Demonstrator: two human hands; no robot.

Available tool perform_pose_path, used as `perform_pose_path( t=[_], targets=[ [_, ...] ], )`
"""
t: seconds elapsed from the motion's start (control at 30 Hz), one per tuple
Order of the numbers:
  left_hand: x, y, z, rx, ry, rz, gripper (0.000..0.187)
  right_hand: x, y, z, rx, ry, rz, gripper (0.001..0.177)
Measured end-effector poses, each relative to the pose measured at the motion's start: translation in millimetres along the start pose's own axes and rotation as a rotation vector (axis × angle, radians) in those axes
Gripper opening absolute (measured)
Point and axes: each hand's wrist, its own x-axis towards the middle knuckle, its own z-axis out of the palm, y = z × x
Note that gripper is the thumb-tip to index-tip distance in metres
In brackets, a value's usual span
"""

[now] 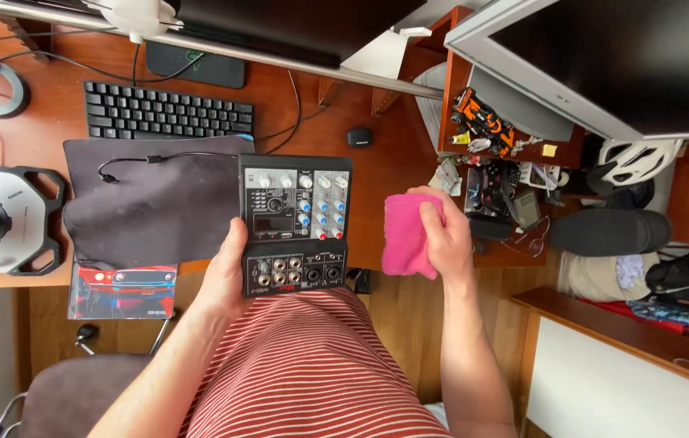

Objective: The person cleans a cluttered desk using a pink cloth. They wipe an audio mixer, then the desk surface, moving a mouse, a small box, a hard drive, a game controller, and a remote control to access different areas. They also handle a plastic bag and a small toy before continuing to wipe the desk.

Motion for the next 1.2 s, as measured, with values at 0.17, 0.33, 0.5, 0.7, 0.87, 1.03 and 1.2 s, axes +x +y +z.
perform_pose_path(
  t=[0.17, 0.33, 0.5, 0.7, 0.87, 1.03, 1.2],
  targets=[
    [32, -24, 11, 0.101, 0.075, -0.067, 0.05, -10, 63, -13, -0.077, 0.012, 0.108, 0.029],
    [114, -103, -15, 0.33, -0.013, -0.119, 0.046, -52, 124, -28, -0.197, -0.036, 0.413, 0.031],
    [179, -162, -32, 0.395, -0.032, -0.181, 0.03, -103, 167, -26, -0.106, -0.11, 0.36, 0.022],
    [156, -148, 8, 0.475, 0.087, -0.033, 0.031, -123, 186, -15, 0.041, -0.135, 0.335, 0.023],
    [198, -143, -46, 1.436, 0.111, 0.073, 0.059, -121, 207, 2, 0.227, -0.187, 0.38, 0.026],
    [199, -148, -50, 1.853, 0.132, 0.139, 0.064, -106, 222, 13, 0.31, -0.237, 0.345, 0.028],
    [200, -158, -45, 2.01, 0.257, 0.212, 0.057, -84, 207, 16, 0.194, -0.317, 0.247, 0.023]
  ],
)
